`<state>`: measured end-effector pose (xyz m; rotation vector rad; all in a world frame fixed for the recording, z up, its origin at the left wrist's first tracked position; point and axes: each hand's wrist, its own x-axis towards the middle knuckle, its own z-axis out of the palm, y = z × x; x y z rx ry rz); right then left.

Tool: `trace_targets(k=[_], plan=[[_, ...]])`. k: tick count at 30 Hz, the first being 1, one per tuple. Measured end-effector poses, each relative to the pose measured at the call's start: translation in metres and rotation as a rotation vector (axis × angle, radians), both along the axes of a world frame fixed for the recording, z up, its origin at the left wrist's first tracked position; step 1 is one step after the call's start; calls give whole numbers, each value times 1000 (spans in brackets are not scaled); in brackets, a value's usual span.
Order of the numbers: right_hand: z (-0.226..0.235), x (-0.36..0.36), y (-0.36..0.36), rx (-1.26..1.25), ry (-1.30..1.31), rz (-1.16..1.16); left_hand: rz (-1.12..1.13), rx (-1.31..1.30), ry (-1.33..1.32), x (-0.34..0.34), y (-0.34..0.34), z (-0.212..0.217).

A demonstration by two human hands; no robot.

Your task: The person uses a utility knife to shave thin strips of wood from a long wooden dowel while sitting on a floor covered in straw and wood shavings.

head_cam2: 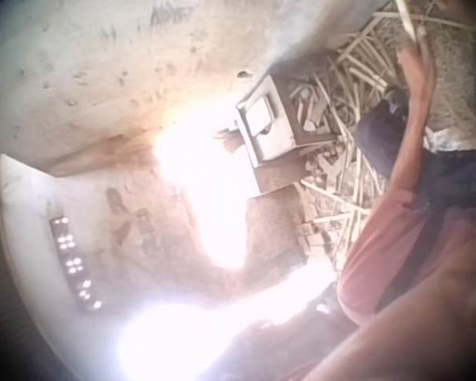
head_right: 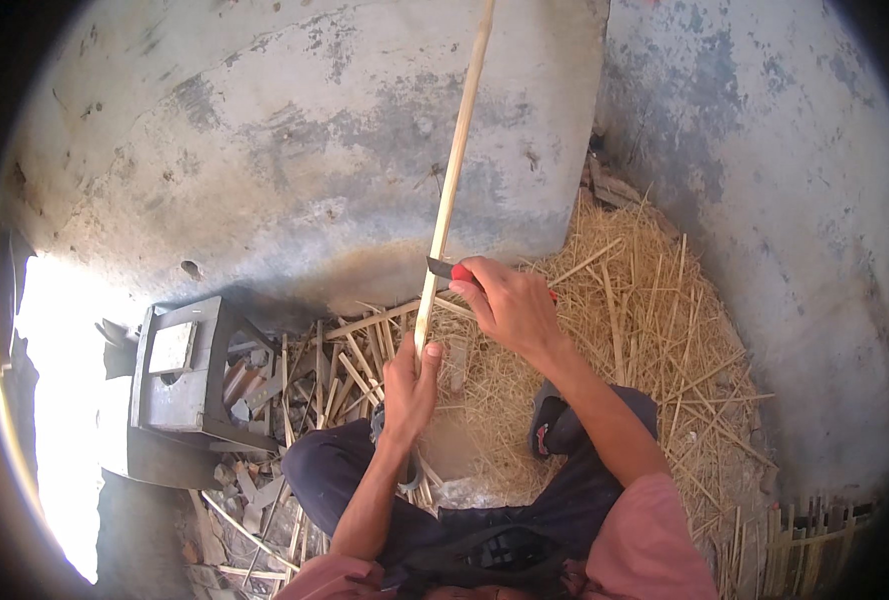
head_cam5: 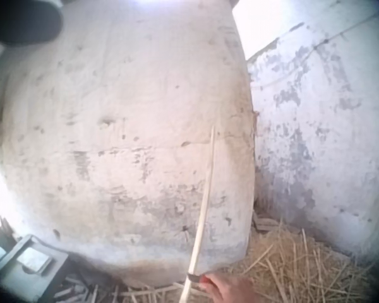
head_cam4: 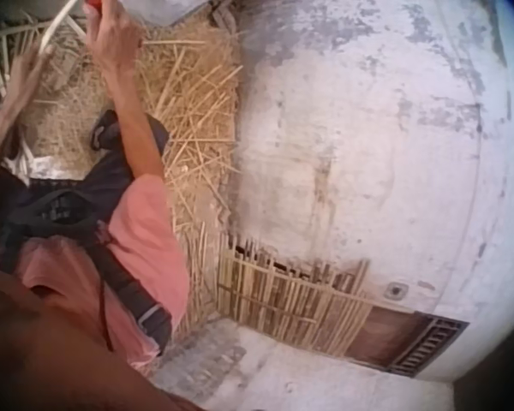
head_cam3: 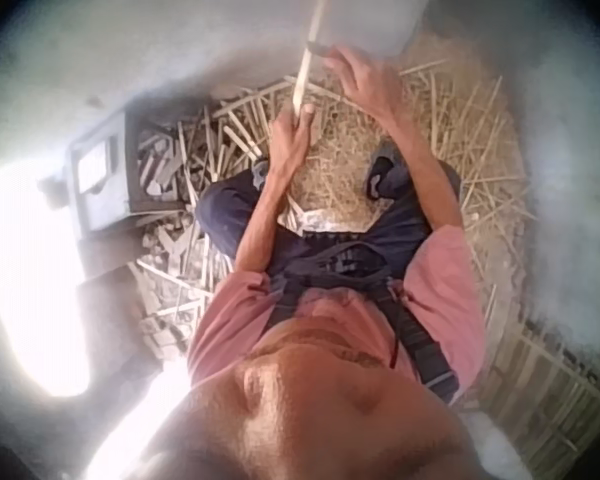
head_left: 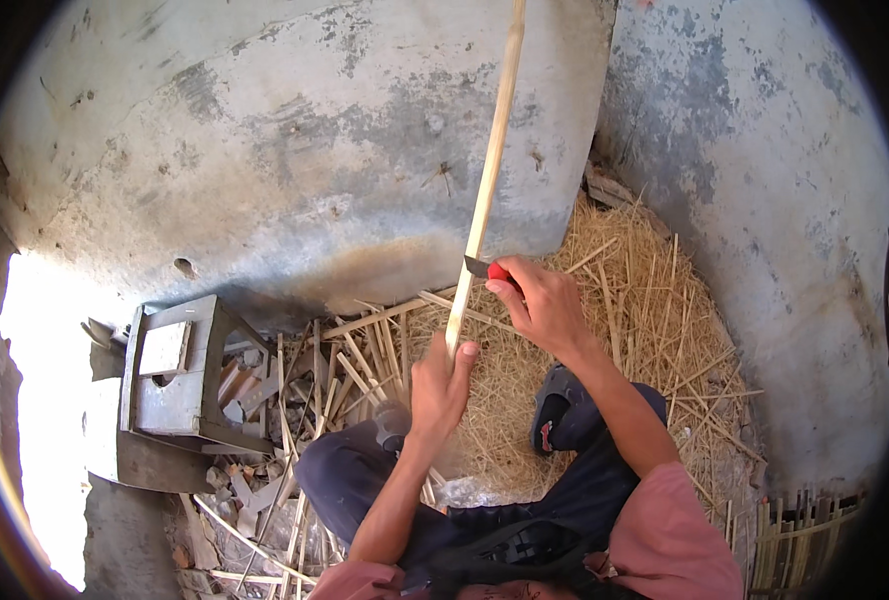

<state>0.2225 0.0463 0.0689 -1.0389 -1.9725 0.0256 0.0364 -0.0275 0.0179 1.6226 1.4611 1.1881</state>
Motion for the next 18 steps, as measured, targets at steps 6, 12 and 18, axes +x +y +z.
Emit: trace_targets(k=[6,12,18], plan=[[-13,1,-4,72,-56,194,-49,21,-46,-6,1,0],[-27,-9,-15,35,-111,292,-52,30,-136,-5,1,5],[-29,-14,-18,76,-157,233,-7,-11,-99,-8,3,1]])
